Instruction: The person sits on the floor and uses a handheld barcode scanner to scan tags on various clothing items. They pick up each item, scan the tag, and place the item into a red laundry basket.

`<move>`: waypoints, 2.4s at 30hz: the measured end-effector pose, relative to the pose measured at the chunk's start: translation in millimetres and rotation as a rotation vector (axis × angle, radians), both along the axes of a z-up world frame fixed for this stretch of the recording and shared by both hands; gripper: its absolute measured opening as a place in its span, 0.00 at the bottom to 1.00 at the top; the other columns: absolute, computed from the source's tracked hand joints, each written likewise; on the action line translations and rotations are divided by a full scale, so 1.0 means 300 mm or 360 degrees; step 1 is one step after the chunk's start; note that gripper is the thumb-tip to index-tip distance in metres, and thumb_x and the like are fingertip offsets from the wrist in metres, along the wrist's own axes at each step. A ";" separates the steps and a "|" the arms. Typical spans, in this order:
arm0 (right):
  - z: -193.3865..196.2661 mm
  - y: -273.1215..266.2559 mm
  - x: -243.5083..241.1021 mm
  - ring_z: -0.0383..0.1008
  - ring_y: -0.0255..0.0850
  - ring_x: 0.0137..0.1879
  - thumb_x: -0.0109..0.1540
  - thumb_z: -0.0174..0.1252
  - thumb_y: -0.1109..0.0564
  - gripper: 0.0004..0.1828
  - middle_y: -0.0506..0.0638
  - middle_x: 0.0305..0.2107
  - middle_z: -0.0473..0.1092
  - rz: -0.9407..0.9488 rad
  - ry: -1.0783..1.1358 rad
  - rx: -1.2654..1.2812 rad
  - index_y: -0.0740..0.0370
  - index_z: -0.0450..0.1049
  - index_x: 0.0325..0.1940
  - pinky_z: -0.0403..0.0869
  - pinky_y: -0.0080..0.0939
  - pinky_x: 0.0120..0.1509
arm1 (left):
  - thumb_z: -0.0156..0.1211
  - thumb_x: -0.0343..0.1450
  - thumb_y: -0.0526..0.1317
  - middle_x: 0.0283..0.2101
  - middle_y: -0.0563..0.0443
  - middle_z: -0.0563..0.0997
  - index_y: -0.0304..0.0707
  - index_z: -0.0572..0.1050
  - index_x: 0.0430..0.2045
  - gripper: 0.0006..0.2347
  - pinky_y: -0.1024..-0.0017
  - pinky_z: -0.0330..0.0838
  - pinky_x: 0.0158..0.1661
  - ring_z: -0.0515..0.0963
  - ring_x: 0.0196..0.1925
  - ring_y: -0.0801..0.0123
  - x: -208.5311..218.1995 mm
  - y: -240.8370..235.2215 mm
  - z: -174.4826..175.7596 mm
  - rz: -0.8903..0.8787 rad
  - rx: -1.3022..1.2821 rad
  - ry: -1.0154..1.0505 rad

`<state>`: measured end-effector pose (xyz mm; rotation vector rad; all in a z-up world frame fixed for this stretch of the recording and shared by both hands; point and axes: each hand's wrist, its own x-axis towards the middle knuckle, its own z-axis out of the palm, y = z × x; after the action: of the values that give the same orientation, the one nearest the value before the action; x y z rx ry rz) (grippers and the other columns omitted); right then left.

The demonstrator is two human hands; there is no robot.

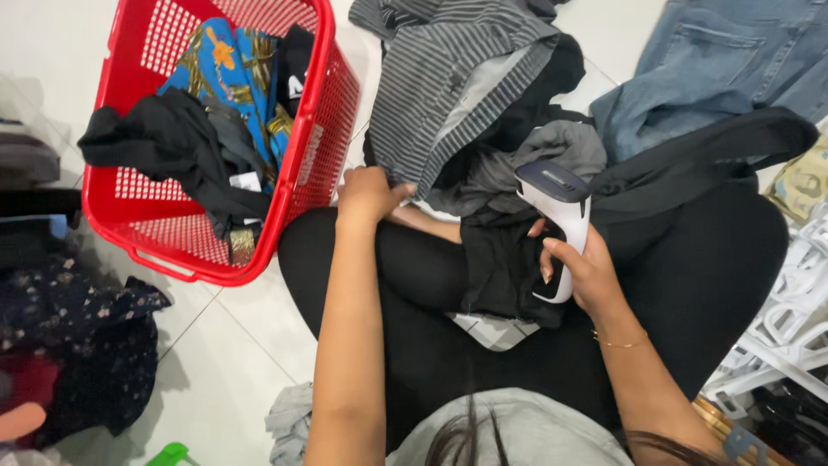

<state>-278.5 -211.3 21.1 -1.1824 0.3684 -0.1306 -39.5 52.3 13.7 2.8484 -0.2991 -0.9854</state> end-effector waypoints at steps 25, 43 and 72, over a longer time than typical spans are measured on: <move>0.026 0.022 -0.018 0.66 0.39 0.16 0.63 0.54 0.64 0.21 0.69 0.41 0.69 0.0021 -0.0081 -0.0026 0.78 0.64 0.58 0.71 0.43 0.20 | 0.55 0.68 0.33 0.46 0.29 0.81 0.32 0.69 0.57 0.20 0.38 0.70 0.53 0.80 0.53 0.31 -0.049 -0.104 -0.033 0.0040 -0.0203 -0.0131; 0.081 0.078 -0.038 0.66 0.42 0.14 0.62 0.55 0.66 0.17 0.68 0.35 0.71 -0.0036 -0.0013 -0.0230 0.79 0.65 0.53 0.69 0.45 0.19 | 0.67 0.70 0.40 0.27 0.51 0.86 0.35 0.84 0.41 0.10 0.84 0.72 0.40 0.78 0.31 0.81 -0.132 -0.079 0.204 0.0897 -0.2146 0.0354; 0.300 0.234 0.012 0.75 0.67 0.57 0.52 0.69 0.59 0.34 0.66 0.46 0.76 0.0408 0.0441 -0.1434 0.62 0.71 0.63 0.74 0.67 0.57 | 0.52 0.67 0.31 0.21 0.39 0.83 0.30 0.81 0.48 0.16 0.84 0.72 0.30 0.82 0.27 0.71 -0.142 -0.095 0.132 0.0821 -0.2125 0.0253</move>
<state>-275.0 -141.0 111.2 -2.1390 0.4076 0.1107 -82.0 23.7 53.2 1.4949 -0.1044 -0.5322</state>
